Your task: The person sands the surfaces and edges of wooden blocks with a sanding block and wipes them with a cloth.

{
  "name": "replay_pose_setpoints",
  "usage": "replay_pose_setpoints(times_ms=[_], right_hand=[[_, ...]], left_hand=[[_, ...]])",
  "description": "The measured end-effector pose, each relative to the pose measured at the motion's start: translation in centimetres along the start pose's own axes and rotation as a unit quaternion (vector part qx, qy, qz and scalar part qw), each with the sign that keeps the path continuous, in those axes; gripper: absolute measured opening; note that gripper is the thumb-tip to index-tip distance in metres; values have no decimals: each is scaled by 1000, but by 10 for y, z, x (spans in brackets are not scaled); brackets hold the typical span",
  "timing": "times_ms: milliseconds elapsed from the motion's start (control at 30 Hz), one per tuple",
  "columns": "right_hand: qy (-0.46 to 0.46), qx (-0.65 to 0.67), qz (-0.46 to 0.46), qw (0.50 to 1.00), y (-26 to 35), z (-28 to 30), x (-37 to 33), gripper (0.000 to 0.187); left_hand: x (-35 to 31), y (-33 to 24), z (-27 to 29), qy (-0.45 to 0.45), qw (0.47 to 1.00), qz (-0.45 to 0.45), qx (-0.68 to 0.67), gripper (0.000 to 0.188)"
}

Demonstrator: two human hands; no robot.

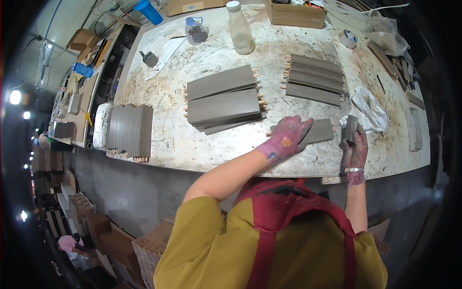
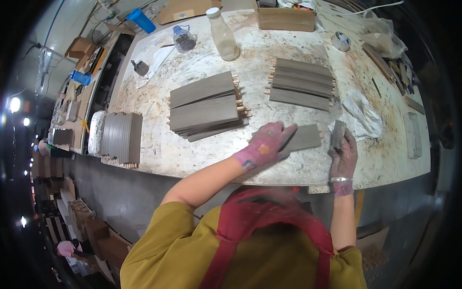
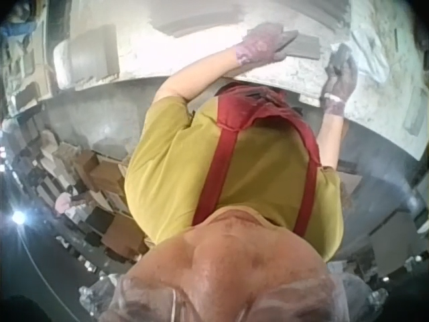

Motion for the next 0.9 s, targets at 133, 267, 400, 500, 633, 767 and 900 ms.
replay_pose_setpoints(times_ms=[133, 267, 400, 500, 633, 767, 900], right_hand=[[15, -38, 113, 993, 25, 4, -2, 61], [-6, -68, 107, 992, 31, 1, -17, 63], [12, -71, 60, 996, 5, -14, -13, 58], [37, -73, 41, 996, 0, -17, -13, 55], [8, 2, -33, 999, -18, -4, 16, 46], [-54, 164, -57, 983, -24, 23, 69, 39], [-44, 147, -19, 988, -9, 45, 76, 36]], left_hand=[[-39, -3, 101, 28, 999, -7, -31, 68], [-77, 71, 182, -11, 993, 84, 88, 70], [-104, 124, 176, 24, 989, 119, 80, 70], [-80, 106, 170, 11, 987, 68, 145, 68], [-20, 51, 133, -58, 988, 35, -141, 59], [42, 24, 33, -3, 1000, -10, 2, 69], [61, 55, -6, -41, 987, 77, 135, 76]])
Point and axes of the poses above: each hand's wrist, its own x-axis towards the middle knuckle, its own z-axis out of the back of the hand, y = z × x, the point moved 8 cm from there along x, towards the middle knuckle, and after that the axes turned 6 degrees about -z, right-handed, at the moved point
